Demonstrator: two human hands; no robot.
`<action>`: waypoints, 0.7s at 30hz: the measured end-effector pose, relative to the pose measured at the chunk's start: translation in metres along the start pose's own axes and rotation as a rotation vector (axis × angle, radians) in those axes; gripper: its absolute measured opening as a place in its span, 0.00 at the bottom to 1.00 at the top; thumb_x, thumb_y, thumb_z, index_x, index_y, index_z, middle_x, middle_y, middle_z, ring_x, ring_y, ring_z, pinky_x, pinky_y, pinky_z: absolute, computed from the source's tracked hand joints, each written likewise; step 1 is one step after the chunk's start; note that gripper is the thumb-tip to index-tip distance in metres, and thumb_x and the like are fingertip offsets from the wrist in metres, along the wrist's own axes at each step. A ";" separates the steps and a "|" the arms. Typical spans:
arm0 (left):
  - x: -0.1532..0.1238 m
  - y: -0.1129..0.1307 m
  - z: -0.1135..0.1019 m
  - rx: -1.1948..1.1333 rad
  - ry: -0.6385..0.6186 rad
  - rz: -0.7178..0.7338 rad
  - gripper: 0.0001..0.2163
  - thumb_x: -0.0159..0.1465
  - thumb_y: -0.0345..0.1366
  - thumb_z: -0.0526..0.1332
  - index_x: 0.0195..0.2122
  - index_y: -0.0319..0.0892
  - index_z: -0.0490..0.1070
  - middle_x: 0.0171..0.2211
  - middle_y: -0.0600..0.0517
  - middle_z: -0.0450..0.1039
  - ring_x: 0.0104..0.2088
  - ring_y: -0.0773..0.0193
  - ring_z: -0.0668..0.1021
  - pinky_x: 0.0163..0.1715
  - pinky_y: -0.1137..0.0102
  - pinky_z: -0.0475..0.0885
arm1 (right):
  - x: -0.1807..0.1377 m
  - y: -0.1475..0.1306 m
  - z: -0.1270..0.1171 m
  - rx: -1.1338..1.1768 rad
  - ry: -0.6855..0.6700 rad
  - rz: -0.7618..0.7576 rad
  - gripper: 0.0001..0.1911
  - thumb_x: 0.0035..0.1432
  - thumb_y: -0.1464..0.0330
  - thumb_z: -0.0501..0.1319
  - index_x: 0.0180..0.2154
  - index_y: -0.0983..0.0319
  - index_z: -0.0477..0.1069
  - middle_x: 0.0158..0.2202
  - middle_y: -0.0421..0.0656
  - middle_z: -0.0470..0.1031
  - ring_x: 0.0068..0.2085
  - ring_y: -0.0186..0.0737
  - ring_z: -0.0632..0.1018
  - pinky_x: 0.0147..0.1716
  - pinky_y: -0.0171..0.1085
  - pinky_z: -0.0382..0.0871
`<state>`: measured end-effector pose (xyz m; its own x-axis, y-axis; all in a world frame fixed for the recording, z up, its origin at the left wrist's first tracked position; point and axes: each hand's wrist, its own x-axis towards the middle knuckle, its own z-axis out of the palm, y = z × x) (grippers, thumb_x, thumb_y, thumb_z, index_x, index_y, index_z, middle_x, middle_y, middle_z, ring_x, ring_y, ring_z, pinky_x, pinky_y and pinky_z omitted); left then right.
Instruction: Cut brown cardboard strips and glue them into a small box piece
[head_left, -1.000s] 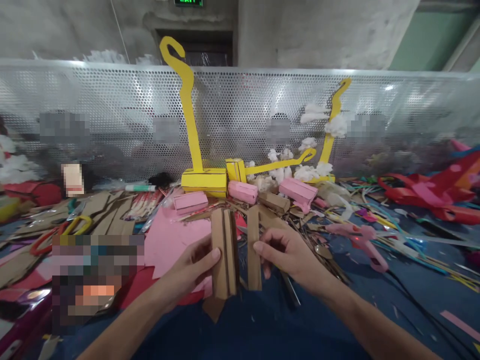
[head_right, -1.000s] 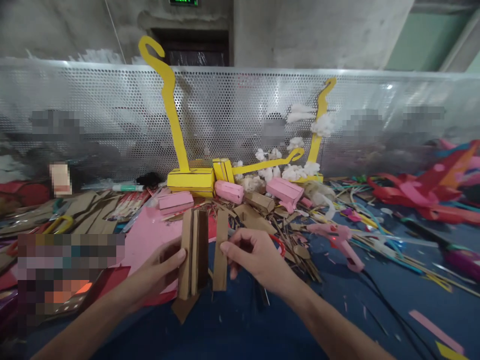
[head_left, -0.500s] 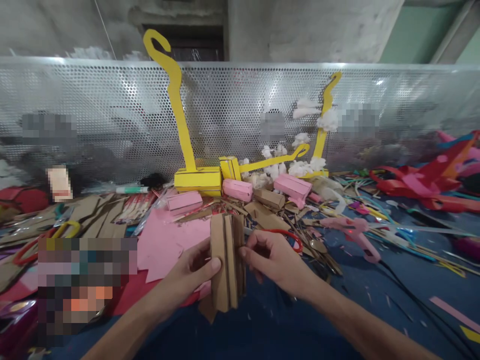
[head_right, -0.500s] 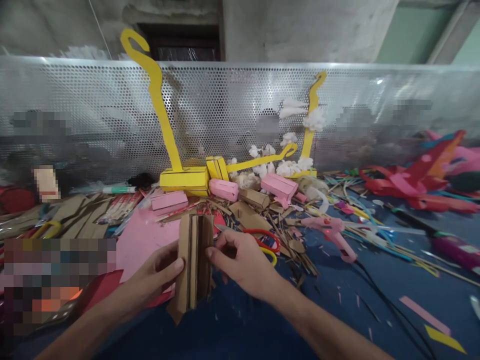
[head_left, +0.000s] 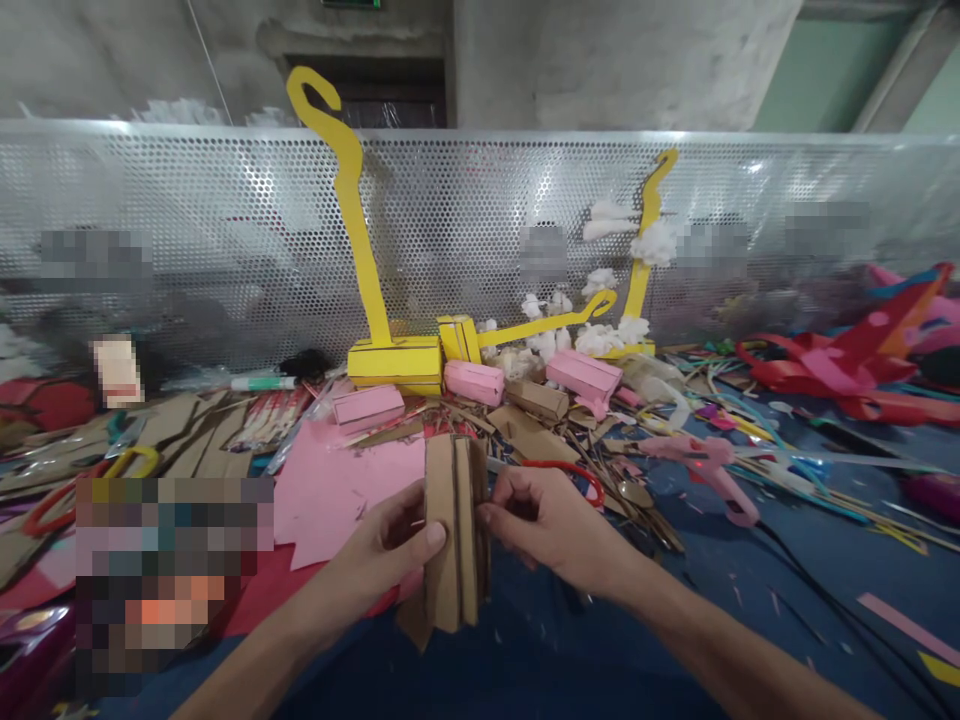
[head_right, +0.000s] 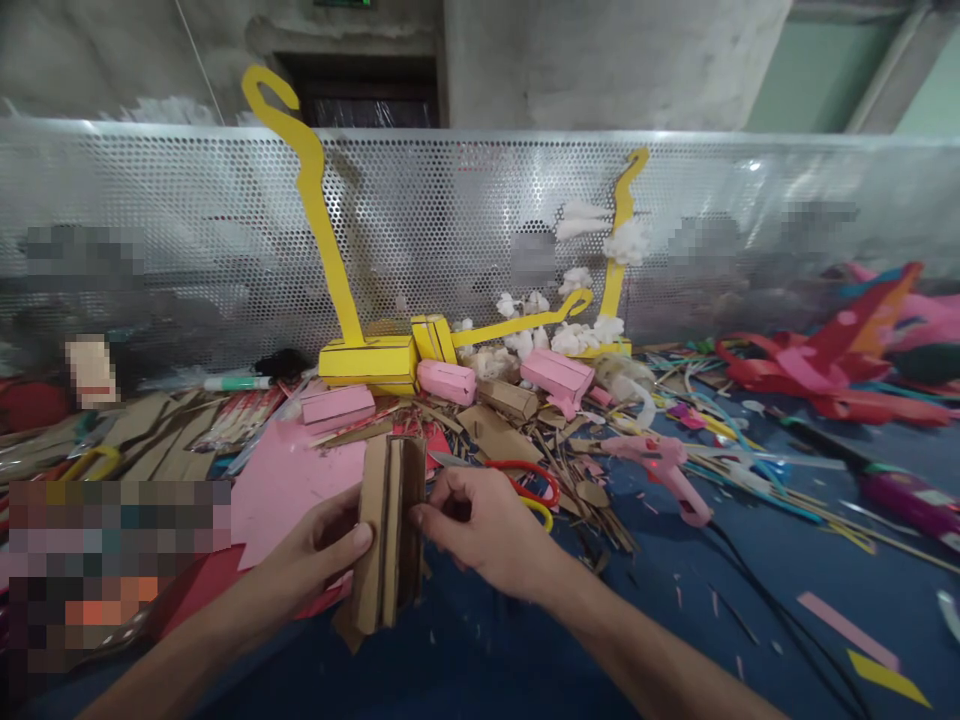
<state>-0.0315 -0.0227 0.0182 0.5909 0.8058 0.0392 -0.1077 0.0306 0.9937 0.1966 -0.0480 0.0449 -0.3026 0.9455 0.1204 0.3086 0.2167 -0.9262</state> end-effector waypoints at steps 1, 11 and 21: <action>0.000 0.000 0.000 0.004 0.003 -0.005 0.25 0.64 0.43 0.65 0.63 0.50 0.67 0.56 0.43 0.75 0.57 0.49 0.75 0.57 0.55 0.69 | 0.000 0.000 0.000 -0.001 -0.004 0.000 0.14 0.61 0.61 0.64 0.28 0.59 0.65 0.17 0.33 0.65 0.17 0.30 0.66 0.17 0.30 0.56; -0.001 0.006 0.002 0.035 -0.060 0.022 0.25 0.66 0.42 0.64 0.63 0.47 0.67 0.58 0.44 0.74 0.58 0.48 0.74 0.57 0.58 0.70 | -0.001 -0.003 -0.004 -0.027 -0.042 0.012 0.14 0.61 0.63 0.63 0.26 0.59 0.62 0.17 0.33 0.68 0.15 0.29 0.67 0.14 0.27 0.55; -0.002 0.009 0.002 0.071 -0.093 0.012 0.24 0.66 0.42 0.64 0.63 0.47 0.67 0.58 0.44 0.73 0.58 0.49 0.74 0.56 0.59 0.71 | -0.001 -0.002 -0.008 -0.026 -0.105 0.054 0.13 0.61 0.64 0.62 0.26 0.59 0.64 0.18 0.34 0.70 0.15 0.28 0.68 0.13 0.26 0.58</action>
<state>-0.0319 -0.0256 0.0273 0.6620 0.7473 0.0576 -0.0606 -0.0232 0.9979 0.2036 -0.0472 0.0499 -0.3767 0.9258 0.0310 0.3504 0.1734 -0.9204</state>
